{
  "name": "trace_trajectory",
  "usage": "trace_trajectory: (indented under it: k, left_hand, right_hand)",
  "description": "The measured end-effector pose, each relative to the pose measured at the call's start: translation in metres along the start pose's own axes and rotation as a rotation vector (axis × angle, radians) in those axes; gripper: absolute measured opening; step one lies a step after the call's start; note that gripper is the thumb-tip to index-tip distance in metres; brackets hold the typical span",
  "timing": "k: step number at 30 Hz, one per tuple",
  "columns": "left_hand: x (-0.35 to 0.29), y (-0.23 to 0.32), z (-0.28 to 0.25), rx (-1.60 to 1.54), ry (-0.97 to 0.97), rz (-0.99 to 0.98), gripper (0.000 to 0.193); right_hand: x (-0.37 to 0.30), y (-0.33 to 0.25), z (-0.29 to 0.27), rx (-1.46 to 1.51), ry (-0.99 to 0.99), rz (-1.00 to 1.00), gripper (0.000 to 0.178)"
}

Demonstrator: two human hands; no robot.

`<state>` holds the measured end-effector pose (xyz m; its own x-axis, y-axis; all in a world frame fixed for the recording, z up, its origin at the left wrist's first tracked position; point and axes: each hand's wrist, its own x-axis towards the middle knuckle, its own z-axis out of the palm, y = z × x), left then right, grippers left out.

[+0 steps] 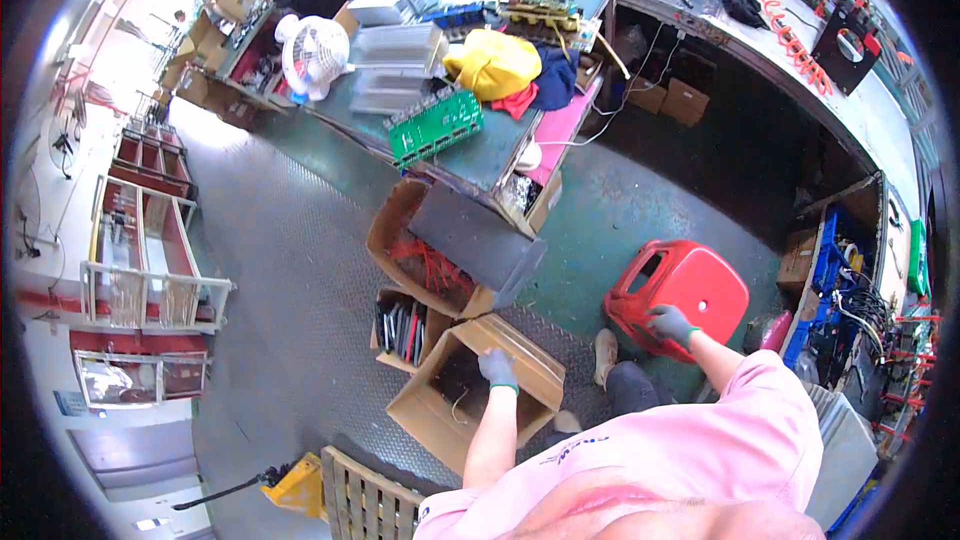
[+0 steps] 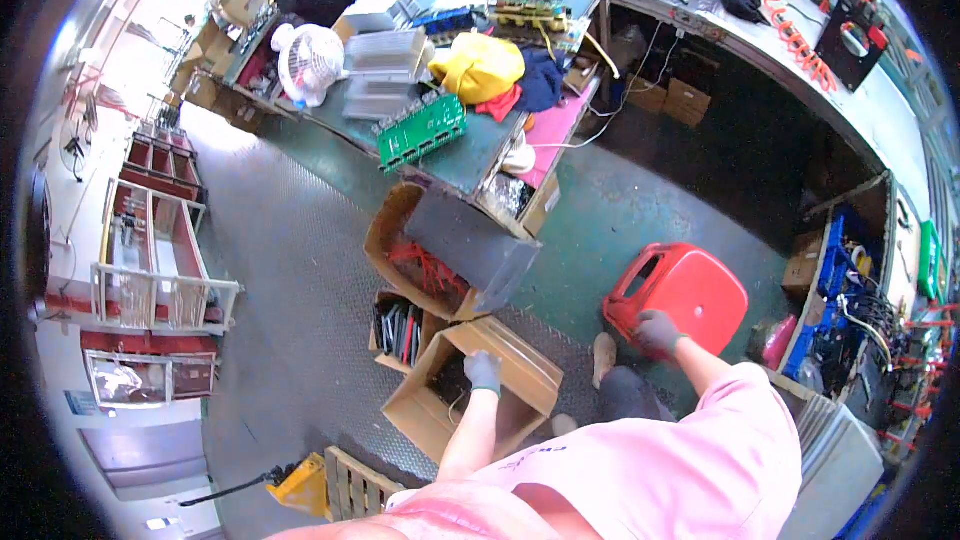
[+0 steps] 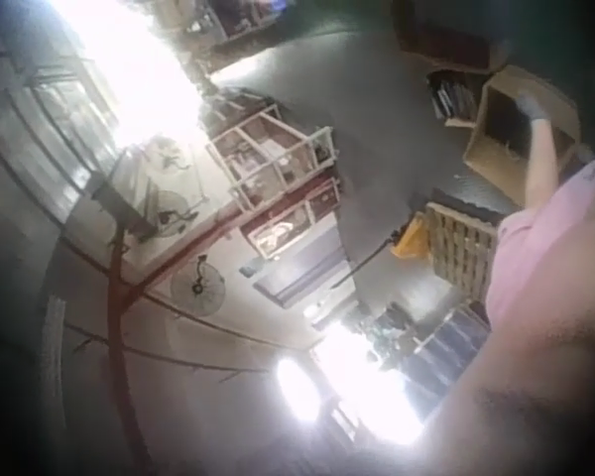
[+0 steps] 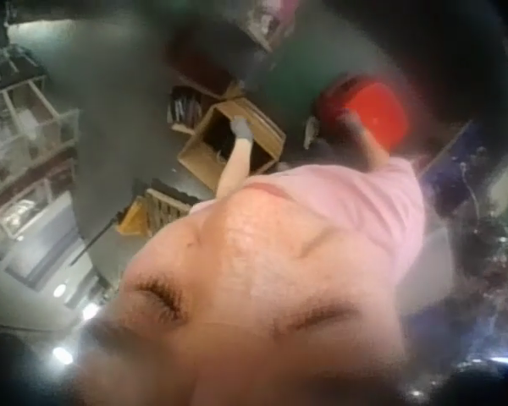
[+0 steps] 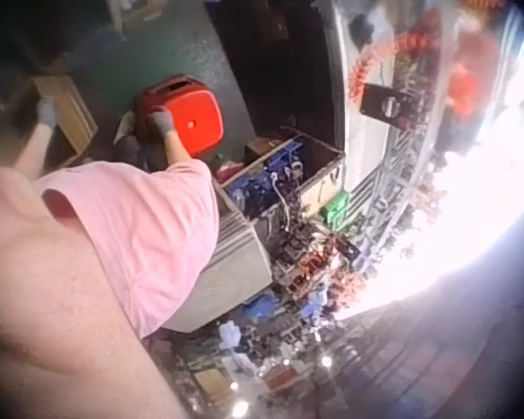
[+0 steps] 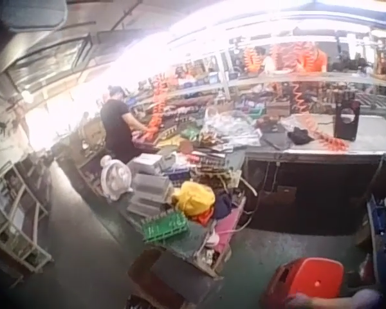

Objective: The person assembles cooling fans by securing them into metal casings with screws, using an electric screwdriver.

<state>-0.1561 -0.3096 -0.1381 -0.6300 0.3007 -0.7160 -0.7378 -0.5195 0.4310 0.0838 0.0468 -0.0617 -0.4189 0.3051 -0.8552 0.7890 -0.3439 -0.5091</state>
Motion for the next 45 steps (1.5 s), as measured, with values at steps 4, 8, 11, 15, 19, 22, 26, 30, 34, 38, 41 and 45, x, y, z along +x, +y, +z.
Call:
trace_trajectory:
  k: [4,8,11,15,19,22,26,30,34,38,41,45]
  left_hand:
    - [0.038,0.004,0.071,0.661,0.351,0.403,0.021]
    - [0.006,0.014,0.155,0.865,0.404,0.637,0.022]
    - [-0.013,0.020,0.166,0.746,0.365,0.610,0.020]
    - [-0.036,0.022,0.166,0.579,0.319,0.558,0.026]
    - [-0.030,0.040,0.166,0.594,0.197,0.380,0.026]
    - [-0.026,0.058,0.212,0.644,0.126,0.319,0.018]
    - [-0.020,0.069,0.309,0.799,-0.009,0.189,0.028]
    - [-0.007,0.066,0.368,0.918,-0.282,0.166,0.047]
    - [0.003,0.047,0.418,0.929,-0.361,0.148,0.045]
    - [0.035,0.014,0.447,1.117,-0.480,0.141,0.022]
    - [0.057,-0.008,0.461,0.948,-0.536,0.049,0.019]
    - [0.087,-0.059,0.508,0.924,-0.378,-0.125,0.020]
  right_hand:
    - [-0.001,0.029,-0.087,0.176,0.095,-0.036,0.031]
    - [-0.023,0.005,-0.093,0.111,0.155,0.022,0.031]
    - [-0.021,-0.018,-0.084,0.093,0.101,0.020,0.035]
    - [-0.004,-0.040,-0.078,0.098,0.054,0.021,0.035]
    - [-0.004,-0.071,-0.089,0.098,0.079,0.002,0.036]
    - [-0.005,-0.081,-0.102,0.166,0.190,-0.036,0.033]
    - [-0.021,-0.085,-0.121,0.274,0.305,0.074,0.037]
    - [-0.036,-0.095,-0.125,0.348,0.406,0.074,0.036]
    - [-0.054,-0.093,-0.129,0.365,0.420,0.126,0.034]
    - [-0.059,-0.057,-0.146,0.341,0.404,0.268,0.033]
    - [-0.028,-0.054,-0.183,0.245,0.358,0.273,0.031]
    - [0.014,-0.062,-0.258,0.083,0.359,0.207,0.029]
